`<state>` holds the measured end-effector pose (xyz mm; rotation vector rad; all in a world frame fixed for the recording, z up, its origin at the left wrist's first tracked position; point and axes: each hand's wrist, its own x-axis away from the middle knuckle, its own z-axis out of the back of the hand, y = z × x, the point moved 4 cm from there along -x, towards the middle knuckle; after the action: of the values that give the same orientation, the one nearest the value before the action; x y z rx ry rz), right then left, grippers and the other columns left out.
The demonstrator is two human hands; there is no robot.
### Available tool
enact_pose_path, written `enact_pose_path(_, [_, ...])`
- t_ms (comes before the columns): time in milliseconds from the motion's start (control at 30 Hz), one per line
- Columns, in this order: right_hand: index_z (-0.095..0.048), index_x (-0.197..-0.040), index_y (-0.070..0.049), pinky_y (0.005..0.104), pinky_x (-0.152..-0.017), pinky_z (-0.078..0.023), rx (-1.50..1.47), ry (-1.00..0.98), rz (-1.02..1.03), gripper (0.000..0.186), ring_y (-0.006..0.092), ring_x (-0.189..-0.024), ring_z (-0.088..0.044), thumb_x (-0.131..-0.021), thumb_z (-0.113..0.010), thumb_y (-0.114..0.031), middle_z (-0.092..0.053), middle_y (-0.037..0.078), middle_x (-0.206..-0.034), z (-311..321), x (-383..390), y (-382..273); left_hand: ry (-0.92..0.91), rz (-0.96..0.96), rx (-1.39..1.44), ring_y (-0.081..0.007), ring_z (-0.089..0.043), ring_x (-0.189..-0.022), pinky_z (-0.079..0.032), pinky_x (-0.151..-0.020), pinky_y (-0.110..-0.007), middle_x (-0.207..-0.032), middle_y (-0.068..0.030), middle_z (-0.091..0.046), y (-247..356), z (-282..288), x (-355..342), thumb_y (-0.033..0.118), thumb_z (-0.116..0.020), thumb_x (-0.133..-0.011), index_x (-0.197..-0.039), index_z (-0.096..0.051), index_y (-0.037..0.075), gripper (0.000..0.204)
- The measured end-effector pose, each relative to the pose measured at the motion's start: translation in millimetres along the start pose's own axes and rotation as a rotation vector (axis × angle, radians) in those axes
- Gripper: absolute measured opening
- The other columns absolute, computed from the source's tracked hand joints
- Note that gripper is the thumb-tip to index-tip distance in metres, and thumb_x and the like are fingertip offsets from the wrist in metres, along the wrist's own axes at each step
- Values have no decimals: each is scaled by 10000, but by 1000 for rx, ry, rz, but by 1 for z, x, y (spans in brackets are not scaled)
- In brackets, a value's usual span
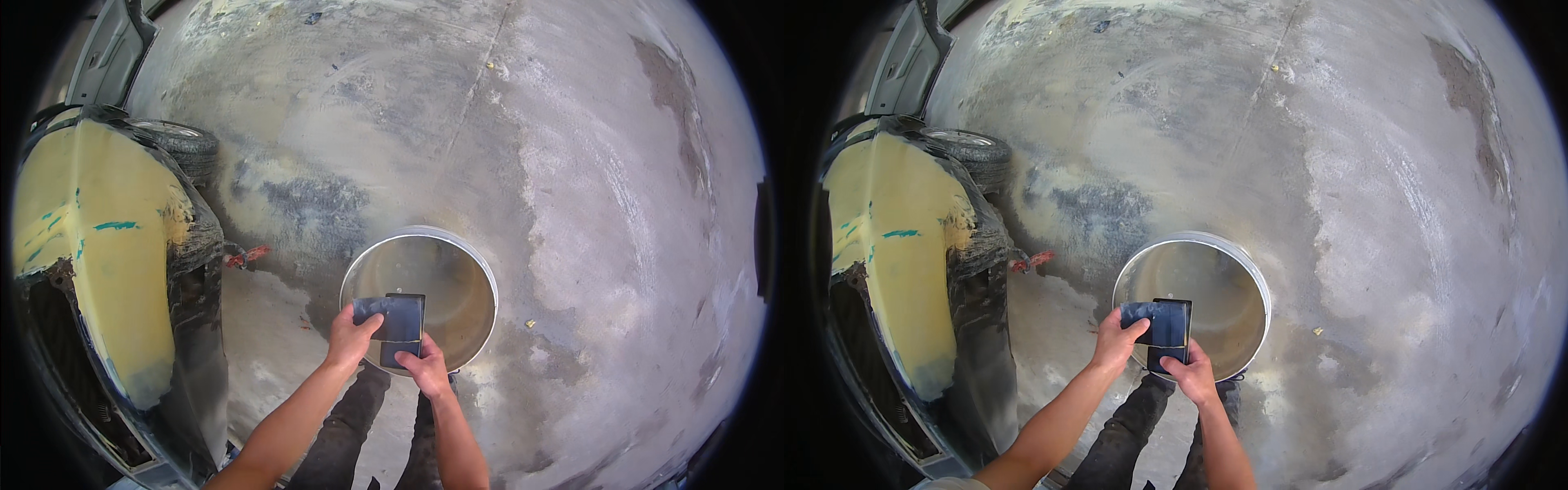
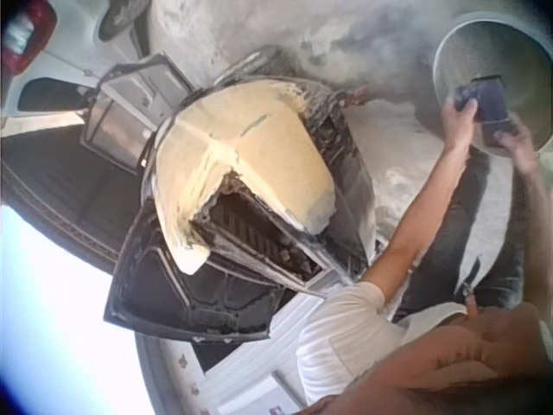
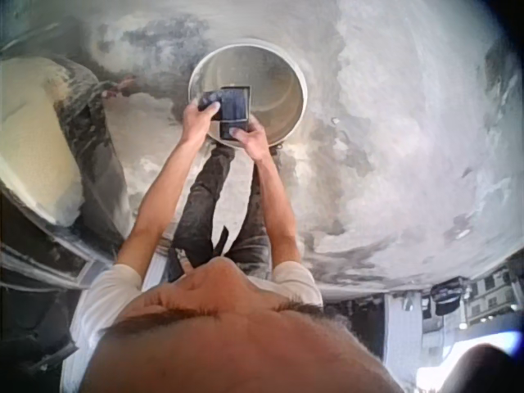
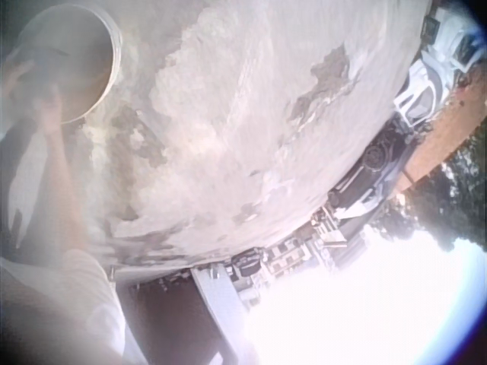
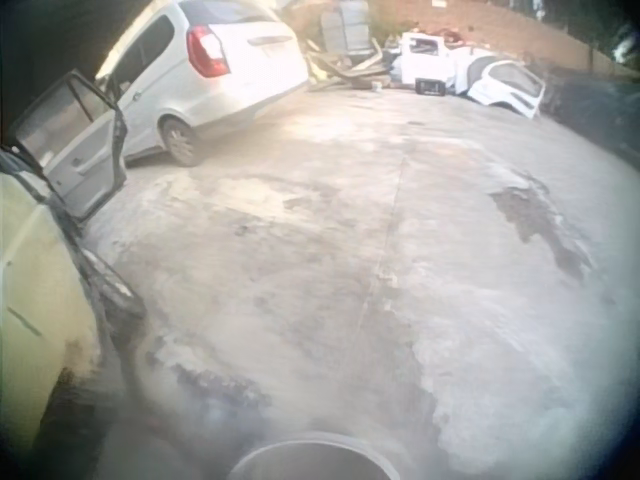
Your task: The person sands a yellow car door panel with a sanding block, repeatedly dipping the block into a bucket of water. The person wipes the panel with a yellow cloth and continues sanding different areas of the door.
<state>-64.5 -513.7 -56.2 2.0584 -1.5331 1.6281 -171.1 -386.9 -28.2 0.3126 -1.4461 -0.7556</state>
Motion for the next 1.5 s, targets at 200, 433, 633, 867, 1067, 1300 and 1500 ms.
enact_pose_path(200, [-609, -1258, -31, 298, -896, -500, 106, 35, -79, 465, 125, -992, -620, -806, -718, -45, -680, 26, -1098, -1, 11, -5, -38, 78, 6, -128, -620, -1000, -481, -925, -318, -1062, -36, -677, -14, -5, 5, 49, -687, -902, -1147, -606, 28, 258])
enact_pose_path(433, [-626, -1193, -51, 335, -828, -530, 397, 157, -6, 452, 185, -916, -668, -774, -740, -176, -711, 89, -1007, 5, 19, -1, -131, 180, -83, -146, -589, -1086, -439, -995, -354, -1121, -45, -661, -10, -20, 6, 170, -756, -886, -1215, -579, 33, 398])
enact_pose_path(633, [-614, -1195, -80, 456, -769, -553, 677, 280, 51, 515, 377, -841, -705, -740, -709, -302, -718, 201, -870, 3, 25, -4, 253, -398, -1163, -287, -591, -1143, -472, -977, -388, -1281, -207, -567, 2, -24, 14, 252, -748, -889, -1336, -500, -29, 583])
enact_pose_path(867, [-576, -1288, -54, 459, -669, -570, 1003, 367, 226, 578, 368, -688, -700, -751, -677, -240, -712, 178, -791, -8, 37, -20, -347, 29, -161, -256, -476, -1326, -402, -1091, -377, -1494, -186, -430, -31, -30, 20, 254, -604, -1000, -1547, -267, 13, 686])
enact_pose_path(1067, [-568, -1286, 11, 426, -625, -567, 1188, 433, 466, 598, 326, -605, -683, -725, -663, -173, -697, 159, -737, -17, 42, -29, -353, 20, -69, -219, -457, -1329, -363, -1120, -354, -1484, -153, -443, -20, -37, 31, 170, -538, -1013, -1533, -286, -12, 606])
enact_pose_path(1300, [-558, -1285, 42, 404, -602, -539, 1183, 502, 540, 635, 311, -565, -661, -687, -658, -149, -690, 154, -722, -22, 45, -22, -187, 65, -24, -177, -472, -1305, -339, -1125, -334, -1425, -106, -518, -18, -30, 32, 193, -295, -1018, -1471, -437, -5, 515])
enact_pose_path(1500, [-536, -1302, 58, 416, -622, -532, 1249, 464, 537, 671, 303, -577, -663, -675, -665, -144, -682, 141, -715, -27, 48, -17, -165, -7, -85, -196, -421, -1363, -295, -1151, -340, -1488, -110, -461, -18, -33, 35, 282, -338, -1049, -1506, -384, 11, 534])
